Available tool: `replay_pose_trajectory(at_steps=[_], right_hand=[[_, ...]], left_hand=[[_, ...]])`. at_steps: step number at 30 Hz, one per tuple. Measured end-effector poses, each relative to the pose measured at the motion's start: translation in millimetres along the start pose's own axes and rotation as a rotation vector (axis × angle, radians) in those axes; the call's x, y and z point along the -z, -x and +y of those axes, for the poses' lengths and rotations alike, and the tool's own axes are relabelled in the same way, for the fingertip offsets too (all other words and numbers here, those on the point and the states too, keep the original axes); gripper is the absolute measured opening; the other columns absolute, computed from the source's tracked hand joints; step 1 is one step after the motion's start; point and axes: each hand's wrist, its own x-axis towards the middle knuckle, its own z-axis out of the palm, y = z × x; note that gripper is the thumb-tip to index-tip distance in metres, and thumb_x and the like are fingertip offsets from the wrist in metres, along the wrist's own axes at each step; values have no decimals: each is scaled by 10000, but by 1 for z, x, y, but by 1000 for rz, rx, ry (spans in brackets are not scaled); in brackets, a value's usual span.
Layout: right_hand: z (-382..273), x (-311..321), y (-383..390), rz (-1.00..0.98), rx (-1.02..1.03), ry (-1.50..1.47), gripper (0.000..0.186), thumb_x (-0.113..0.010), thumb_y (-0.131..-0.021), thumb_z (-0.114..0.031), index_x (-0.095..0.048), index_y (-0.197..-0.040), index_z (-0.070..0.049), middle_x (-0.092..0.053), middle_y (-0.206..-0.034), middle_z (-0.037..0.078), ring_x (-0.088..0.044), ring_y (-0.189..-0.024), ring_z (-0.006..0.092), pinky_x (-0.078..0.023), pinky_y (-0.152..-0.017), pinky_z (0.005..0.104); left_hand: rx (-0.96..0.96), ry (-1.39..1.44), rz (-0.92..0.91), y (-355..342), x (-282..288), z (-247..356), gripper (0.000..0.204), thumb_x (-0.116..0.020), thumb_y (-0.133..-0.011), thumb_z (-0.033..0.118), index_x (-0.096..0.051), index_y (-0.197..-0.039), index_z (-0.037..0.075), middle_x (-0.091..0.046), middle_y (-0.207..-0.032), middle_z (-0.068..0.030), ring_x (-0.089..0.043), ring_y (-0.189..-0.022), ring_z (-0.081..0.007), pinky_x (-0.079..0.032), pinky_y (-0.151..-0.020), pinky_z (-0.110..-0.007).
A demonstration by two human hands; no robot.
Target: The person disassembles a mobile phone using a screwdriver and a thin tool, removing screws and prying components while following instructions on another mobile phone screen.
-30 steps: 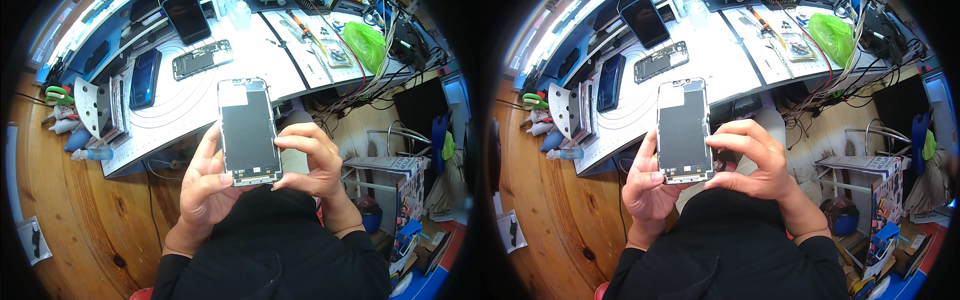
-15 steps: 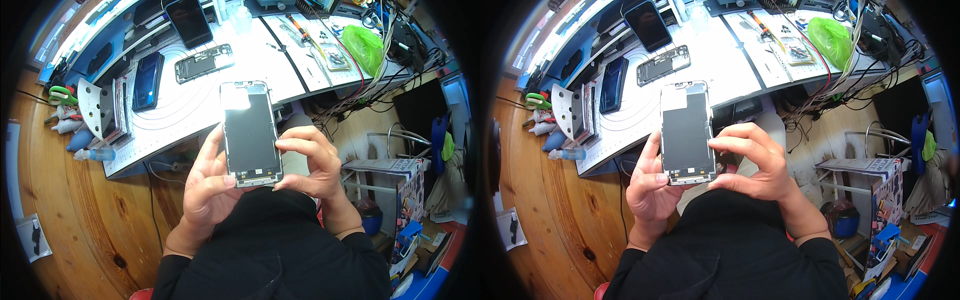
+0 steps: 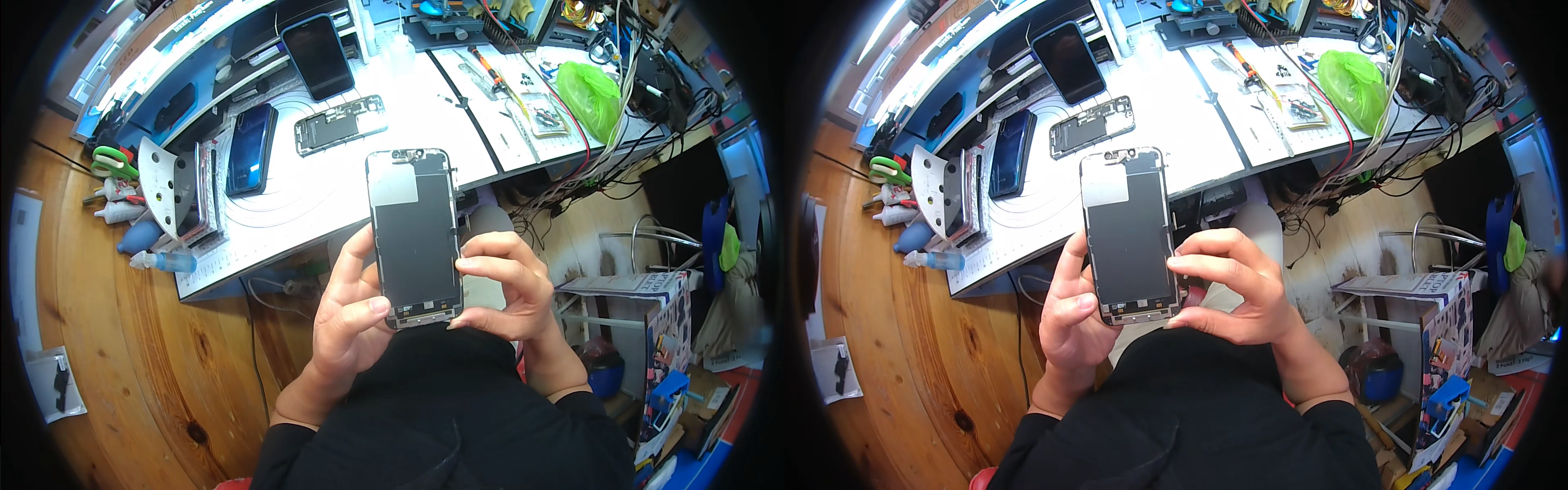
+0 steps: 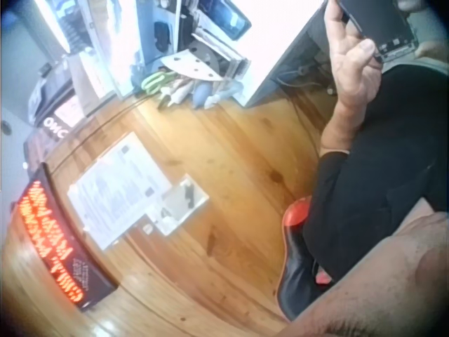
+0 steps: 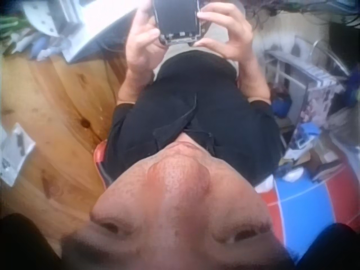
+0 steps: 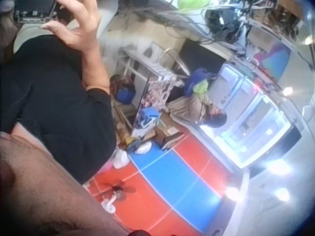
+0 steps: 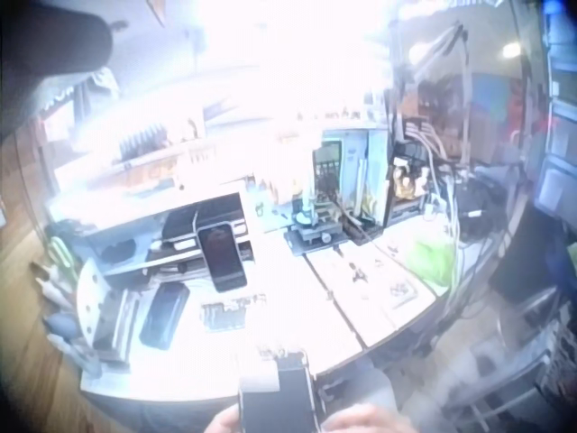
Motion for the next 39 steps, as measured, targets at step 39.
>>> replay_pose_trajectory(at_steps=[39], right_hand=[[76,54,-33,320,-258,591,217,-788,-857,-94,-736,-1049,-8,-713,-1019,161,-670,-975,334,-539,-843,408]], left_hand=[[123,-953,28,-105,88,62,350,-544,-965,13,-624,-1300,-46,-705,-1131,-92,-645,-1011,-128,-511,-923,-278]])
